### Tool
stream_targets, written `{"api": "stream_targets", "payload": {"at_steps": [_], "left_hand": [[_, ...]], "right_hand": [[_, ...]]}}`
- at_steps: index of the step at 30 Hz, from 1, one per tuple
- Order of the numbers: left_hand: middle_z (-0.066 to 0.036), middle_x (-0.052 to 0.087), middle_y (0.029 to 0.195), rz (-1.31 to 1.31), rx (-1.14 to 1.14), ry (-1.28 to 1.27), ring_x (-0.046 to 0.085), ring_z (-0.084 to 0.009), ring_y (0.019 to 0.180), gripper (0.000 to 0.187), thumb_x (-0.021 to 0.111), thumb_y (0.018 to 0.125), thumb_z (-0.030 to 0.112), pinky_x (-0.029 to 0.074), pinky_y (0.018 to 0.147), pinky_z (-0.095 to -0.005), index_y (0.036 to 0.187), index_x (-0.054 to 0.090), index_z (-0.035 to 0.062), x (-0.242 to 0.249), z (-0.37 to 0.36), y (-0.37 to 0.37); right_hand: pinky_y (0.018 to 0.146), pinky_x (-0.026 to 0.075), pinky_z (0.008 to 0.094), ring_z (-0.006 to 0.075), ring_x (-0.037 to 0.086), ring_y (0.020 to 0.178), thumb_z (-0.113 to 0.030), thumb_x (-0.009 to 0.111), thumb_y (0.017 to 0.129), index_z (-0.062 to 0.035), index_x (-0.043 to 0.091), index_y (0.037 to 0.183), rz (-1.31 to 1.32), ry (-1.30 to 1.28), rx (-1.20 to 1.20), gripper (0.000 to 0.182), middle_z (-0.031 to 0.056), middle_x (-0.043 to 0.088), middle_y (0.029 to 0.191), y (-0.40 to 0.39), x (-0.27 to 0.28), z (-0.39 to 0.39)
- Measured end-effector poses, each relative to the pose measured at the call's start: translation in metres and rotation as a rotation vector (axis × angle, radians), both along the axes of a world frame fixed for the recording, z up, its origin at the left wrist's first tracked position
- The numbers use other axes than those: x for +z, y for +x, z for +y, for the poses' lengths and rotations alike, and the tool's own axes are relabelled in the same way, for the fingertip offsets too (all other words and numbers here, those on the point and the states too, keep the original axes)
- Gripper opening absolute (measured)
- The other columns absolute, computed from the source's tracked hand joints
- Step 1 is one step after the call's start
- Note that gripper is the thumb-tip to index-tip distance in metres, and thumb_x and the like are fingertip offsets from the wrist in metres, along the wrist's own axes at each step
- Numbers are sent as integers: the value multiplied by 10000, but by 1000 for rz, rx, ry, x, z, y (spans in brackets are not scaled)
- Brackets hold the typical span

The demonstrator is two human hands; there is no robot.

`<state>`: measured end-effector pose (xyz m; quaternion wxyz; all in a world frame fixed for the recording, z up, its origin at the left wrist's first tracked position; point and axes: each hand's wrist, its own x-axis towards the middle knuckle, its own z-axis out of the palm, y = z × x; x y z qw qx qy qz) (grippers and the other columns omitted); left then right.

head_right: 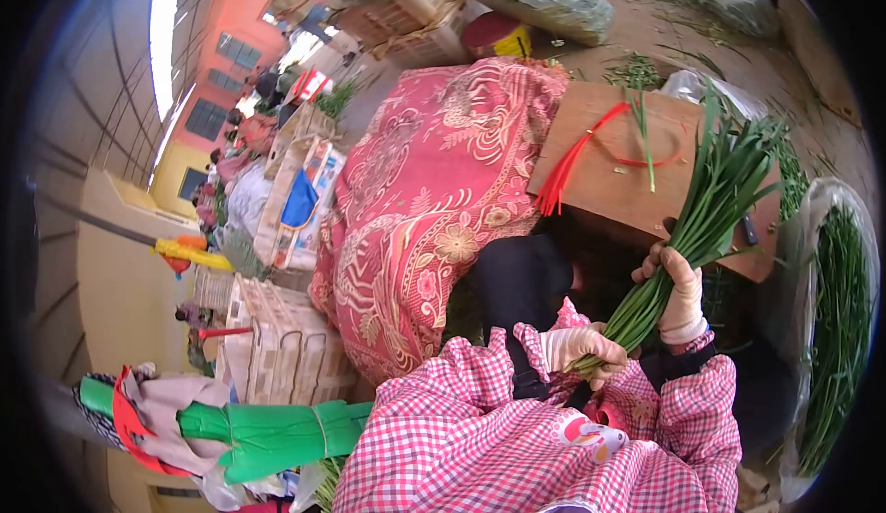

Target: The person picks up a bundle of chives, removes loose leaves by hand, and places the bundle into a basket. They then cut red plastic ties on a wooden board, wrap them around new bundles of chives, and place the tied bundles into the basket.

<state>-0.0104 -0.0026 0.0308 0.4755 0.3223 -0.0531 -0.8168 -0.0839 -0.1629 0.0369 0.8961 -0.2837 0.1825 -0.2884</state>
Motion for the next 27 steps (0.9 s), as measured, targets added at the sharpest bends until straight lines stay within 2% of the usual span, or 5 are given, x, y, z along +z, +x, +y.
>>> {"api": "stream_targets", "payload": {"at_steps": [3,9,13,19,27], "left_hand": [[21,437,549,-194,-7,109,400,-92,419,118,658,799,122,324,396,-271,778,560,61,23,3,5],[16,442,529,-360,34,178,415,-105,400,157,677,761,136,324,366,-270,706,543,77,30,19,6],[22,454,544,-379,120,80,408,-90,407,148,639,791,130,306,382,-263,693,537,86,25,46,16],[7,443,560,-587,296,191,425,-100,420,151,647,782,169,346,402,-262,768,553,51,52,99,64],[10,345,512,-445,454,195,326,-107,397,164,615,819,134,300,399,-286,892,526,18,51,113,76]], "right_hand": [[646,488,317,123,521,695,-207,692,775,-70,392,1311,-16,15,12,629,3,523,829,6,2,8],[647,481,313,121,517,689,-224,701,772,-73,395,1309,-46,13,35,636,-1,508,831,15,9,24],[905,459,404,221,564,1020,-422,573,873,-97,404,1345,-257,45,235,598,61,563,1150,19,-16,11],[1042,326,515,297,357,1299,-398,559,896,-154,351,1325,6,380,-365,536,125,298,1451,-2,-60,-58],[560,444,277,128,531,646,-291,582,895,-46,540,1133,151,197,-153,344,26,546,766,-44,-93,-36]]}}
